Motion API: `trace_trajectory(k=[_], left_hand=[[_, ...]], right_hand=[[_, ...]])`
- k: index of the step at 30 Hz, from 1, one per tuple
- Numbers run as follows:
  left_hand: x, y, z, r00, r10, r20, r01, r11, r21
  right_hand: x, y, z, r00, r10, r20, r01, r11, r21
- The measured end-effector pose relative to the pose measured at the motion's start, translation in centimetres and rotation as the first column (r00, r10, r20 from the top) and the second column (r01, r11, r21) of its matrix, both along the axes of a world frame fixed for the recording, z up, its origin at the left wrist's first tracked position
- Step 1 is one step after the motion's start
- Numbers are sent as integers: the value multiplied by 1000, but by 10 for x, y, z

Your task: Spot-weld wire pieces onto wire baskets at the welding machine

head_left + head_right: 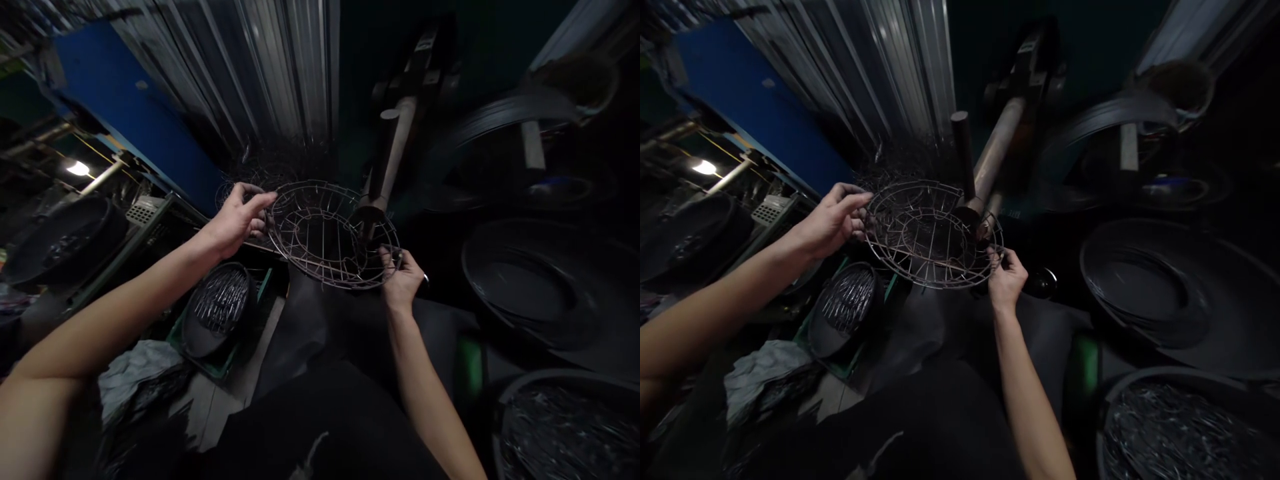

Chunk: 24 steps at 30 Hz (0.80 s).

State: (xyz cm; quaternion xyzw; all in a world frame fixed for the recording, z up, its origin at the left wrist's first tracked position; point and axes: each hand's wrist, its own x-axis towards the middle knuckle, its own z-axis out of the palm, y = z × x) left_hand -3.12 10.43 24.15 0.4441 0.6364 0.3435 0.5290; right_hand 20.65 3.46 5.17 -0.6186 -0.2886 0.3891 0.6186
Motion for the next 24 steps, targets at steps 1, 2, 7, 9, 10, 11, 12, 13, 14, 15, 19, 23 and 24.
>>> trace_trajectory(k=[1,2,7,9,10,11,12,13,14,15,19,23,24], left_hand=[[1,-4,2,1000,-9,30,9,1000,10],[3,-7,5,998,-20,51,19,999,28],[27,-4,19,990,-89,-110,112,970,216],[38,3,26,977,-121,-175,169,941,295],[42,6,29,973,-142,-180,195,926,323],[45,9,31,972,-155,-176,208,917,340],[47,10,32,973,-159,-167,209,914,346],[48,11,31,975,-155,-159,201,920,336],[48,11,29,979,-138,-153,180,932,315],[47,9,26,982,-117,-148,156,944,291],[43,1,14,990,-63,-128,90,971,221],[42,3,14,991,-78,-108,107,948,298],[43,7,15,991,-83,-107,112,946,305]], right_hand=[[1,1,0,1000,3,3,-3,1000,-2],[1,1,0,1000,9,10,-9,1000,-5],[-13,0,-15,999,-25,-35,24,999,-42],[-24,0,-22,988,-108,-113,106,994,-25],[-29,1,-26,978,-151,-146,152,988,-10],[-33,1,-28,968,-185,-171,188,982,1],[-37,2,-30,963,-201,-181,206,979,8],[-39,3,-33,963,-200,-180,204,979,5],[-40,3,-35,961,-198,-192,202,979,0],[-41,4,-37,956,-197,-219,201,980,-3],[-39,5,-41,900,-274,-339,285,958,-16],[-40,7,-33,926,-257,-275,263,965,-14],[-40,8,-31,926,-261,-273,268,963,-11]])
